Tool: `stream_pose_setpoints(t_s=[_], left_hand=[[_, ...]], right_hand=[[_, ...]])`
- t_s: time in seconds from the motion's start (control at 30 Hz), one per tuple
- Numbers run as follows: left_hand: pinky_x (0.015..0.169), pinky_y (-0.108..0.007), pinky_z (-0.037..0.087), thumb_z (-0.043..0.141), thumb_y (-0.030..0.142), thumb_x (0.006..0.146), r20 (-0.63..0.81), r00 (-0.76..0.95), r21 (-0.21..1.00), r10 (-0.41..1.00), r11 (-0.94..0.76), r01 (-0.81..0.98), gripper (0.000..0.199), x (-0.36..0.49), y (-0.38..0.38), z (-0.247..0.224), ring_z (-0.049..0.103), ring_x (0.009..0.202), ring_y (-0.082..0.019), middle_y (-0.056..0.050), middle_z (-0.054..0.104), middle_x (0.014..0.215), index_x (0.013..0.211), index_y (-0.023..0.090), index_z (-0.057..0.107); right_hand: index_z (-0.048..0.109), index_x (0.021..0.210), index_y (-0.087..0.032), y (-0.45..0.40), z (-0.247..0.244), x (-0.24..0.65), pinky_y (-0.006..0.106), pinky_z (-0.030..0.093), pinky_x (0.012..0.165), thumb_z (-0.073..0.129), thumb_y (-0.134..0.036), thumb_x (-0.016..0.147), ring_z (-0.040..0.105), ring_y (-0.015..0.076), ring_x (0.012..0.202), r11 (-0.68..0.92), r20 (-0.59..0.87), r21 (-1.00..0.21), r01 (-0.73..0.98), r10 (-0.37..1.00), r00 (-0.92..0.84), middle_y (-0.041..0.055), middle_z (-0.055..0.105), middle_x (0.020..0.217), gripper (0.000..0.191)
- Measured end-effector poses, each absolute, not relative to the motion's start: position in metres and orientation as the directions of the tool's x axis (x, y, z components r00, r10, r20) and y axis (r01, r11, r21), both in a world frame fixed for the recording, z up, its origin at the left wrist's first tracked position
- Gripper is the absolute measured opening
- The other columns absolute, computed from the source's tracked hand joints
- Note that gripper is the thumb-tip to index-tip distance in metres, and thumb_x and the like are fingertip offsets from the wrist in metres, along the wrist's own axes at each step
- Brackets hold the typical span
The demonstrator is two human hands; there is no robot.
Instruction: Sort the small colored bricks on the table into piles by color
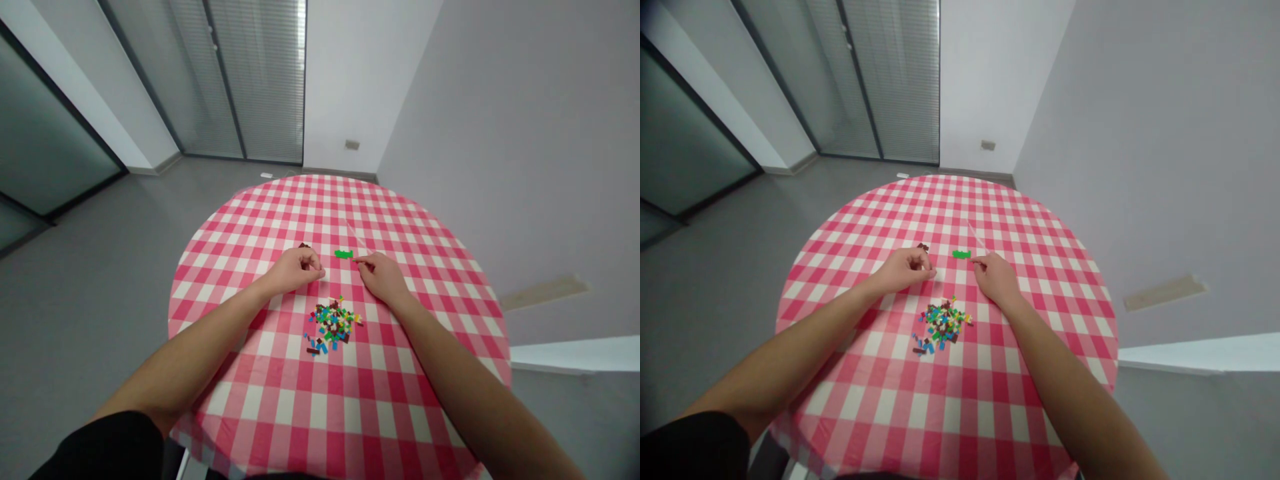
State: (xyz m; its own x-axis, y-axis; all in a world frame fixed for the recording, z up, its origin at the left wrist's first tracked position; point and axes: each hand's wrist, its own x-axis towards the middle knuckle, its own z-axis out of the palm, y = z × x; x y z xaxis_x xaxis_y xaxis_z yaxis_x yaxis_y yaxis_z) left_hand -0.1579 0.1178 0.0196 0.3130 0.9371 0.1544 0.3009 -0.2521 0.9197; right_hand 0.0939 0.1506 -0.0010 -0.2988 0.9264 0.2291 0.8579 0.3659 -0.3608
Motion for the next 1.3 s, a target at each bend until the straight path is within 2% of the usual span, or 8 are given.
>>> stream_pose_setpoints(t_s=[0.37, 0.67, 1.0, 1.3], left_hand=[[0.058, -0.025, 0.043, 0.068, 0.024, 0.073, 0.17, 0.321, 0.921, 0.932, -0.266, 0.284, 0.012, -0.1584, 0.1179, 0.0201, 0.056, 0.062, -0.011, -0.002, 0.065, 0.072, 0.068, 0.017, 0.059], [0.057, -0.024, 0.041, 0.068, 0.023, 0.073, 0.163, 0.323, 0.919, 0.932, -0.262, 0.294, 0.012, -0.1583, 0.1176, 0.0204, 0.054, 0.061, -0.01, -0.003, 0.066, 0.073, 0.068, 0.016, 0.059], [0.057, -0.024, 0.041, 0.068, 0.024, 0.074, 0.173, 0.328, 0.914, 0.929, -0.275, 0.298, 0.013, -0.1592, 0.1176, 0.02, 0.054, 0.062, -0.01, -0.002, 0.065, 0.073, 0.068, 0.016, 0.058], [0.056, -0.023, 0.041, 0.067, 0.023, 0.074, 0.178, 0.335, 0.92, 0.925, -0.277, 0.277, 0.013, -0.159, 0.1179, 0.0202, 0.054, 0.061, -0.009, -0.002, 0.064, 0.073, 0.067, 0.016, 0.058]], right_hand=[[0.075, 0.109, -0.018, 0.1486, 0.0024, 0.0919, 0.03, 0.043, 0.067, 0.052, -0.026, 0.089, 0.062, 0.0208, 0.078, 0.362, 0.19, -0.328, 0.872, 0.93, -0.314, 0.008, 0.068, 0.088, 0.031], [0.073, 0.115, -0.019, 0.1464, 0.006, 0.0878, 0.03, 0.043, 0.066, 0.052, -0.03, 0.091, 0.062, 0.0218, 0.082, 0.377, 0.151, -0.293, 0.879, 0.926, -0.347, 0.0096, 0.067, 0.092, 0.033], [0.072, 0.115, -0.018, 0.1483, 0.0039, 0.0885, 0.028, 0.042, 0.073, 0.051, -0.026, 0.09, 0.062, 0.0206, 0.087, 0.319, 0.147, -0.303, 0.898, 0.947, -0.287, 0.008, 0.068, 0.095, 0.033], [0.072, 0.116, -0.02, 0.148, 0.004, 0.0865, 0.028, 0.04, 0.066, 0.051, -0.028, 0.091, 0.061, 0.0207, 0.083, 0.323, 0.145, -0.27, 0.907, 0.945, -0.293, 0.0078, 0.067, 0.093, 0.034]])
